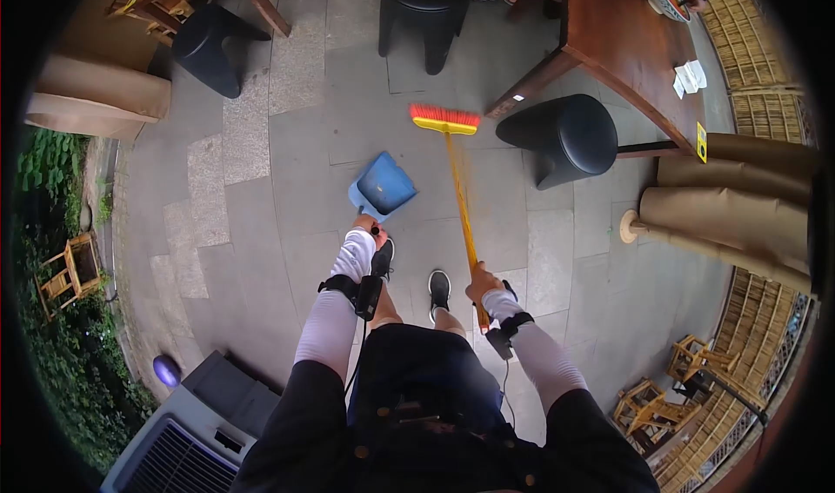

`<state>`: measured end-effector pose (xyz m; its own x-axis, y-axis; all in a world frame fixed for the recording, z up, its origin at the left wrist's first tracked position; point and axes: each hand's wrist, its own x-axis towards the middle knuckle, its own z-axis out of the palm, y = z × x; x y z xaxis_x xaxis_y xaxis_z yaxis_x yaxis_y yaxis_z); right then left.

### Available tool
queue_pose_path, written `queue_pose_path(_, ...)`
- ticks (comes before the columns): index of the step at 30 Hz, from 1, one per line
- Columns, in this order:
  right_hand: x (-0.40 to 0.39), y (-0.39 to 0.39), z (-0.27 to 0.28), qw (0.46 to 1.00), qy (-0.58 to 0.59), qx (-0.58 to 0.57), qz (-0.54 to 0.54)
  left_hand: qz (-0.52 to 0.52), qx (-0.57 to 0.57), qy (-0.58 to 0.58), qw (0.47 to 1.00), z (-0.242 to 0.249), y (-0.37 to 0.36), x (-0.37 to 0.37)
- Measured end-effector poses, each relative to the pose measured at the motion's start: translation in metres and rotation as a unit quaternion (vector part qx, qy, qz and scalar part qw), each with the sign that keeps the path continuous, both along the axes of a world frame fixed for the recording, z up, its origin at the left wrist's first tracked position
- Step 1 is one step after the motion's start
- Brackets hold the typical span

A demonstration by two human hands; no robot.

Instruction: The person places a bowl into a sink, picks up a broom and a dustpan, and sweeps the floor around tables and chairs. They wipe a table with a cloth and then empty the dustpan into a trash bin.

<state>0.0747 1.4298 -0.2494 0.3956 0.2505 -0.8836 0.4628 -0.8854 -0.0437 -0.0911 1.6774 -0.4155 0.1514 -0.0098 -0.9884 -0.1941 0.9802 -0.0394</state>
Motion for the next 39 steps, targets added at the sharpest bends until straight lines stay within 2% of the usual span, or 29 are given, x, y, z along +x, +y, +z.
queue_pose_path(3, -0.071, -0.039, 0.037, 0.995, 0.096, -0.006, 0.001, -0.011, -0.014, -0.014, 1.0, -0.006, 0.018, 0.019)
queue_pose_path(4, -0.078, -0.037, 0.072, 0.99, 0.138, -0.016, -0.037, -0.013, -0.019, -0.018, 1.0, -0.006, 0.02, 0.021)
queue_pose_path(5, -0.088, -0.058, 0.077, 0.987, 0.136, 0.03, -0.082, -0.014, -0.027, -0.022, 0.999, -0.006, 0.022, 0.021)
queue_pose_path(6, -0.097, -0.082, 0.087, 0.986, 0.136, 0.022, -0.091, -0.016, -0.031, -0.023, 0.999, -0.003, 0.021, 0.02)
queue_pose_path(8, -0.095, -0.101, 0.104, 0.986, 0.076, 0.13, -0.076, -0.013, -0.044, -0.029, 0.999, 0.001, 0.023, 0.02)
queue_pose_path(11, -0.07, -0.069, 0.149, 0.986, 0.005, 0.069, -0.152, -0.01, -0.057, -0.031, 0.998, 0.007, 0.018, 0.012)
queue_pose_path(14, -0.023, -0.043, 0.12, 0.988, -0.086, 0.074, -0.105, 0.012, -0.062, -0.037, 0.997, 0.018, 0.019, 0.004)
queue_pose_path(17, 0.024, -0.012, 0.054, 0.98, -0.033, 0.076, -0.182, 0.04, -0.062, -0.043, 0.996, 0.026, 0.021, 0.002)
queue_pose_path(19, 0.0, 0.014, 0.03, 0.962, 0.057, 0.072, -0.258, 0.051, -0.062, -0.051, 0.995, 0.028, 0.025, 0.009)
queue_pose_path(20, -0.026, 0.021, 0.028, 0.968, 0.07, 0.059, -0.236, 0.055, -0.063, -0.053, 0.995, 0.027, 0.026, 0.013)
queue_pose_path(22, -0.076, 0.029, 0.055, 0.982, 0.114, 0.07, -0.131, 0.064, -0.063, -0.061, 0.994, 0.028, 0.032, 0.021)
queue_pose_path(23, -0.096, 0.009, 0.051, 0.97, 0.157, 0.119, -0.142, 0.071, -0.065, -0.065, 0.993, 0.03, 0.033, 0.021)
queue_pose_path(24, -0.1, 0.013, 0.077, 0.936, 0.241, 0.073, -0.247, 0.075, -0.065, -0.069, 0.993, 0.032, 0.036, 0.02)
queue_pose_path(25, -0.103, 0.007, 0.1, 0.911, 0.268, 0.113, -0.291, 0.083, -0.065, -0.07, 0.992, 0.033, 0.038, 0.017)
queue_pose_path(30, -0.098, 0.024, 0.164, 0.914, 0.268, 0.126, -0.279, 0.131, -0.061, -0.076, 0.987, 0.047, 0.064, -0.021)
queue_pose_path(35, -0.064, 0.081, 0.17, 0.935, 0.24, 0.149, -0.213, 0.176, -0.041, -0.09, 0.979, 0.079, 0.127, -0.057)
queue_pose_path(38, -0.043, 0.143, 0.17, 0.938, 0.224, 0.174, -0.201, 0.18, -0.031, -0.122, 0.975, 0.1, 0.186, -0.059)
queue_pose_path(39, -0.034, 0.163, 0.165, 0.946, 0.204, 0.192, -0.162, 0.188, -0.041, -0.12, 0.974, 0.103, 0.208, -0.056)
